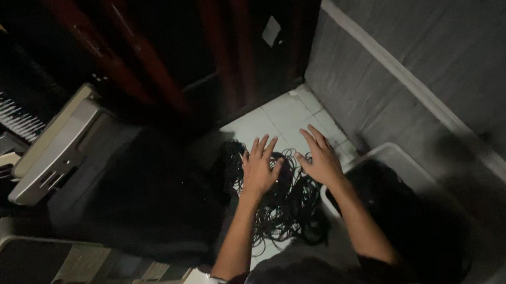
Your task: The person picks up a coiled cable, moves it to a white bin, and затем rearranges several other coiled cables already inside the bin.
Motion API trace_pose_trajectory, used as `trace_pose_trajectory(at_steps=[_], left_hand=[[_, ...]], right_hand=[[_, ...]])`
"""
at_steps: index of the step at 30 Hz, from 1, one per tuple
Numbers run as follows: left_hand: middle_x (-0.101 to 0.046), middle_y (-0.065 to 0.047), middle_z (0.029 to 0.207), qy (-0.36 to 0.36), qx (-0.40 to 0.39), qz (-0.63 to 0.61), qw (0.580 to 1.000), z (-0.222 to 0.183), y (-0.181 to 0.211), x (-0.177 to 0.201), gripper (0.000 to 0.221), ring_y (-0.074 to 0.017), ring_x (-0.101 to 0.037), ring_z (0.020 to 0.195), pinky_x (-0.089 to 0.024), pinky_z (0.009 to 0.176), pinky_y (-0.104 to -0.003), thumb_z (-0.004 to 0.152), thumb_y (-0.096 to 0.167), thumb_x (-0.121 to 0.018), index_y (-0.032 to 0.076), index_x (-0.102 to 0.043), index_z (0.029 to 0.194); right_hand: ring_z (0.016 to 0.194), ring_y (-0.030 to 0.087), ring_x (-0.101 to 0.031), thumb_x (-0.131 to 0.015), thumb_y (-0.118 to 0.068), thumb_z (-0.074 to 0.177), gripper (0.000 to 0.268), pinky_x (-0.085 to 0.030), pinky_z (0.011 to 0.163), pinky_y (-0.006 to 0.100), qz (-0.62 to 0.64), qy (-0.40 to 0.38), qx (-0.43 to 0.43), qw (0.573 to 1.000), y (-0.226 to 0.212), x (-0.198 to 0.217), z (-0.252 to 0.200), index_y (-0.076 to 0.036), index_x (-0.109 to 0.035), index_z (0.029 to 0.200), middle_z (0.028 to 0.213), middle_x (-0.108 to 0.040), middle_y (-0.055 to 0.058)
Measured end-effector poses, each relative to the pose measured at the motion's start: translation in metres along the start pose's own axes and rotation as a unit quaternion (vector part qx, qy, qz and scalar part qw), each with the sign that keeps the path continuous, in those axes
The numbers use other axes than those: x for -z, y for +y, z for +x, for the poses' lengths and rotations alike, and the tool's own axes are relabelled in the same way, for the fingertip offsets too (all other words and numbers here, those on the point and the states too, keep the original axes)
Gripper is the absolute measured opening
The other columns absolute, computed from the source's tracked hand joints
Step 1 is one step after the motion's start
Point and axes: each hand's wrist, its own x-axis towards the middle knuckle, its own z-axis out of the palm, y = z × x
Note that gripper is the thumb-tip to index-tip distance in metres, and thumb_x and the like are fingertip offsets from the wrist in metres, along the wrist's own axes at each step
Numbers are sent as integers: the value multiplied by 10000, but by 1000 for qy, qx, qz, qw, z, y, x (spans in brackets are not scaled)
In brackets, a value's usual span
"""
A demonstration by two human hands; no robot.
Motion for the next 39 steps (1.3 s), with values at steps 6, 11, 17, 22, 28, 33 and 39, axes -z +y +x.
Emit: trace_pose_trajectory(at_steps=[6, 11, 17, 22, 28, 33, 39], left_hand=[[-393, -83, 1619, 13, 25, -15, 999, 17, 4, -12, 667, -340, -293, 1523, -237, 1185, -634, 926, 364, -673, 239, -438, 1538], [-377, -84, 1619, -11, 47, -10, 999, 25, -5, -21, 657, -340, -278, 1523, -232, 1183, -640, 931, 353, -668, 235, -438, 1535], [-360, -79, 1628, -58, 73, -13, 996, 40, -31, -30, 662, -341, -247, 1531, -213, 1169, -659, 929, 351, -668, 237, -426, 1534], [-363, -76, 1625, -80, 83, -28, 993, 41, -68, -43, 680, -329, -263, 1531, -224, 1177, -649, 914, 350, -679, 230, -422, 1532], [-359, -69, 1633, -116, 111, -21, 987, 30, -132, -69, 671, -332, -272, 1528, -249, 1173, -620, 919, 307, -669, 231, -429, 1541], [-344, -68, 1627, -172, 154, -6, 973, 18, -176, -111, 710, -343, -264, 1523, -266, 1168, -622, 906, 266, -682, 230, -396, 1554], [-248, -69, 1665, -340, 232, 29, 911, 5, -224, -195, 870, -312, -229, 1538, -242, 1157, -636, 852, 296, -704, 273, -277, 1609]], right_hand=[[1427, 404, -409, -743, -264, 898, 682, -410, 1108, 506, -7, -38, -3, 999, 24, -1, 27, -108, -461, 1500, 1607, -362, 154], [1430, 404, -407, -727, -266, 905, 681, -421, 1095, 506, 13, -62, 1, 998, 41, -21, 38, -111, -450, 1507, 1614, -359, 153], [1399, 403, -441, -714, -271, 902, 668, -460, 1053, 501, 50, -85, -56, 993, 42, -47, 46, -121, -448, 1496, 1606, -359, 152], [1379, 395, -479, -726, -282, 894, 651, -468, 1064, 493, 24, -70, -40, 996, 50, -82, 50, -113, -472, 1469, 1581, -401, 149], [1374, 424, -466, -708, -282, 928, 640, -466, 1047, 506, 34, -80, -70, 994, 80, -156, 46, -102, -455, 1487, 1566, -409, 171], [1359, 428, -466, -642, -330, 944, 648, -494, 997, 501, 53, -121, -135, 982, 124, -230, 18, -122, -406, 1511, 1608, -347, 194], [1353, 435, -468, -653, -352, 948, 648, -456, 1048, 516, 149, -191, -219, 945, 170, -293, -30, -135, -430, 1517, 1536, -413, 206]])
